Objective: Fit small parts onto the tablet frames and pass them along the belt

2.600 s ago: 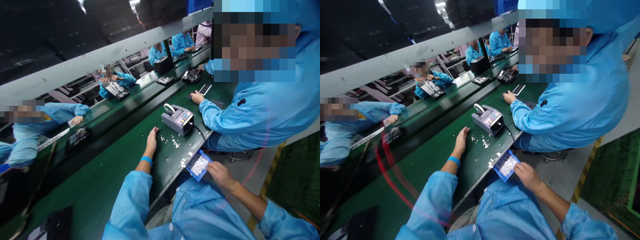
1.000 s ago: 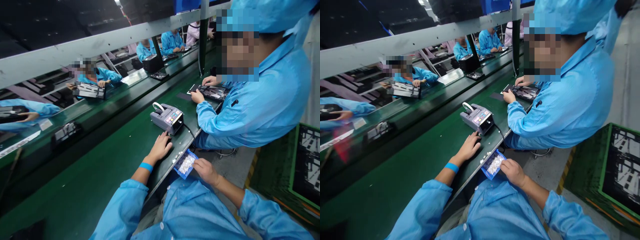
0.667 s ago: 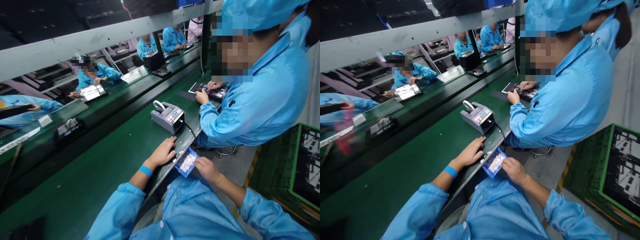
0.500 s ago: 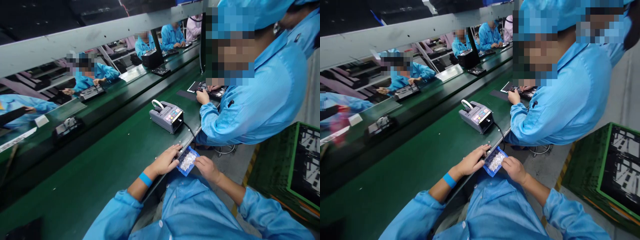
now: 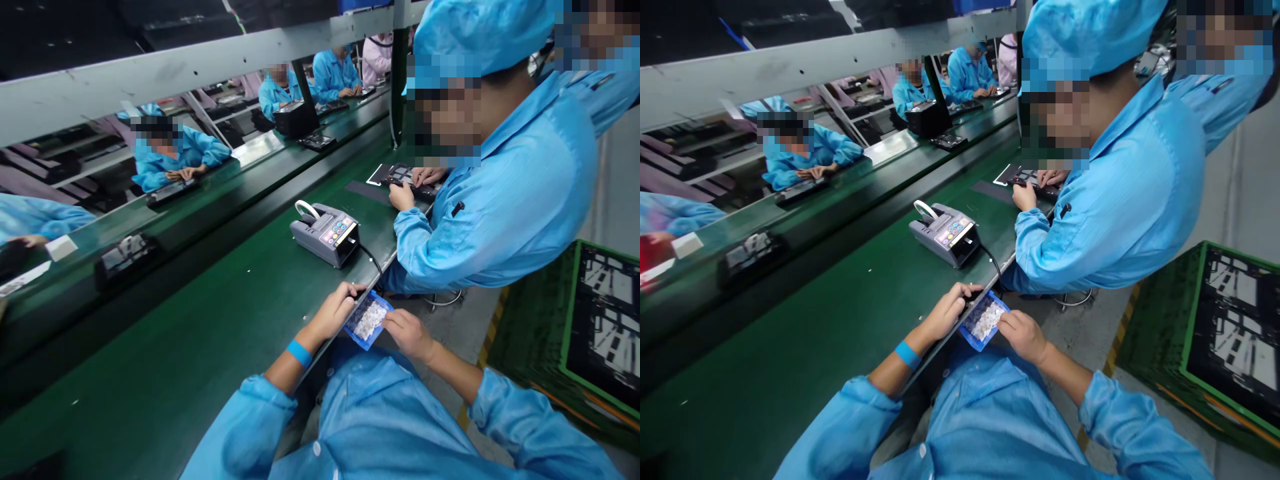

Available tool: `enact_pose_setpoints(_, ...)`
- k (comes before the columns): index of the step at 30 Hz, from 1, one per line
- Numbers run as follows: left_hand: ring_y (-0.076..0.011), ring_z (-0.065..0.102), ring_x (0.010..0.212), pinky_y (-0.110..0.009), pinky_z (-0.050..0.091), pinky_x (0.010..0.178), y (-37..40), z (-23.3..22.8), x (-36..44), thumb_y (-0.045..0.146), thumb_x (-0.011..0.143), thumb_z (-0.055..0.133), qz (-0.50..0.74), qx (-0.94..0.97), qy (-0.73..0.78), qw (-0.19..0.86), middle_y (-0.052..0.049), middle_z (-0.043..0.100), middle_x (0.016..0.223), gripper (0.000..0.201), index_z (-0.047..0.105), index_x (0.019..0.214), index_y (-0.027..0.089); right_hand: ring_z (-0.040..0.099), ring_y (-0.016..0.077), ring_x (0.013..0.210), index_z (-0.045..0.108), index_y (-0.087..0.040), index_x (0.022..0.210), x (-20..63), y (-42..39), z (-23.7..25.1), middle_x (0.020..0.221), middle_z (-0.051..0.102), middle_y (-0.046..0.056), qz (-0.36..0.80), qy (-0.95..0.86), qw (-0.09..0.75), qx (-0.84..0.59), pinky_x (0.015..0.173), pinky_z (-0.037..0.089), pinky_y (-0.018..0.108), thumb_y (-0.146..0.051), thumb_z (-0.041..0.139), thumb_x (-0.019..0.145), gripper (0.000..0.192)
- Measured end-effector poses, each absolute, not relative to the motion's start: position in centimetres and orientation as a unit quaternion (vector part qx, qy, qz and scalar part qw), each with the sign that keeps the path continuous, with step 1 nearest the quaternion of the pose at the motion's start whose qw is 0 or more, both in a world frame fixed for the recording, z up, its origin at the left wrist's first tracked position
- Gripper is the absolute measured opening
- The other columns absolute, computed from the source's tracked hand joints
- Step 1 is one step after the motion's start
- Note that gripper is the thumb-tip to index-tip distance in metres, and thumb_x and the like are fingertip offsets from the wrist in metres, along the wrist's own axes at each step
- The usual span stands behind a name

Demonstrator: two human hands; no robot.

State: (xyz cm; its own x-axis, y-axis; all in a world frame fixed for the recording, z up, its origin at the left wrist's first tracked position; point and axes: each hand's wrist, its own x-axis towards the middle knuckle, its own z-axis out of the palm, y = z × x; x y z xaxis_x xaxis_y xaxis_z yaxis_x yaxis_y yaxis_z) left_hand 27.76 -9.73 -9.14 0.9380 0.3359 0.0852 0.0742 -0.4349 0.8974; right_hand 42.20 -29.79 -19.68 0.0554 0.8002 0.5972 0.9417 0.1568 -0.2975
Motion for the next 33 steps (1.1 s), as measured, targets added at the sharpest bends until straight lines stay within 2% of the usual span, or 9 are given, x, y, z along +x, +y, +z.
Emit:
enact_pose_setpoints(5,-0.0327,0.062,0.124,-0.048,0.044,0.105,-12.8,-9.7,26.4,0.07,0.099,0.035,0.121,0.757,0.107,0.633,-0.019,0.066,0.136,0.05,0.051,0.104,0.023,0.061,0.0202,0.09,0.074,-0.02,0.104,42.2,-29.8,-19.7,0.101,0.073,0.008,-0.105,-0.682,0.343,-0.638,0.085,0.053,0.033,-0.016,0.05,0.103,0.025)
enact_pose_setpoints(9,-0.0333,0.059,0.127,-0.05,0.041,0.11,-15.0,-10.9,26.7,0.073,0.096,0.039,0.098,0.739,0.094,0.66,-0.018,0.065,0.137,0.054,0.055,0.101,0.021,0.061,0.0208,0.091,0.073,-0.018,0.102,42.1,-29.9,-19.7,0.099,0.072,0.008,-0.104,-0.692,0.34,-0.629,0.085,0.053,0.032,-0.016,0.048,0.104,0.025)
enact_pose_setpoints(14,-0.0336,0.064,0.122,-0.055,0.045,0.108,-15.1,-10.9,27.6,0.076,0.093,0.044,0.204,0.628,0.137,0.738,-0.017,0.07,0.128,0.054,0.053,0.095,0.022,0.061,0.0208,0.091,0.073,-0.02,0.103,42.2,-30.4,-19.9,0.101,0.073,0.009,-0.11,-0.684,0.343,-0.634,0.084,0.054,0.033,-0.016,0.05,0.103,0.024)
enact_pose_setpoints(19,-0.0311,0.06,0.128,-0.057,0.036,0.117,-12.8,-9.7,25.7,0.061,0.1,0.04,0.331,0.649,0.19,0.658,-0.014,0.072,0.125,0.04,0.053,0.095,0.023,0.062,0.0205,0.092,0.073,-0.02,0.103,41.9,-30.3,-20.3,0.102,0.073,0.008,-0.11,-0.685,0.348,-0.631,0.085,0.055,0.033,-0.015,0.052,0.102,0.022)
enact_pose_setpoints(22,-0.0294,0.06,0.13,-0.056,0.035,0.119,-12.2,-10.5,24.5,0.058,0.1,0.037,0.359,0.652,0.25,0.619,-0.012,0.072,0.124,0.036,0.05,0.094,0.024,0.062,0.02,0.093,0.074,-0.02,0.102,41.4,-30.0,-20.5,0.103,0.073,0.008,-0.108,-0.684,0.351,-0.631,0.086,0.054,0.032,-0.015,0.052,0.102,0.023)
enact_pose_setpoints(26,-0.0277,0.062,0.129,-0.055,0.037,0.118,-13.5,-12.0,25.2,0.057,0.099,0.039,0.333,0.611,0.266,0.667,-0.012,0.072,0.125,0.034,0.049,0.094,0.025,0.062,0.0199,0.093,0.074,-0.021,0.102,40.7,-29.7,-20.6,0.102,0.073,0.008,-0.101,-0.685,0.353,-0.629,0.086,0.054,0.032,-0.015,0.051,0.102,0.023)
enact_pose_setpoints(29,-0.0265,0.062,0.129,-0.054,0.037,0.118,-14.9,-12.0,26.4,0.057,0.101,0.034,0.319,0.569,0.257,0.713,-0.012,0.072,0.126,0.036,0.048,0.095,0.025,0.062,0.02,0.093,0.074,-0.02,0.102,40.5,-29.7,-20.5,0.102,0.073,0.007,-0.103,-0.684,0.36,-0.626,0.086,0.055,0.032,-0.015,0.052,0.102,0.023)
enact_pose_setpoints(33,-0.0277,0.063,0.128,-0.054,0.041,0.114,-15.7,-11.3,26.5,0.062,0.101,0.028,0.301,0.573,0.251,0.72,-0.013,0.071,0.129,0.041,0.046,0.098,0.025,0.062,0.0201,0.094,0.074,-0.021,0.102,40.5,-29.9,-20.5,0.102,0.073,0.007,-0.105,-0.682,0.358,-0.628,0.086,0.055,0.032,-0.015,0.052,0.102,0.023)
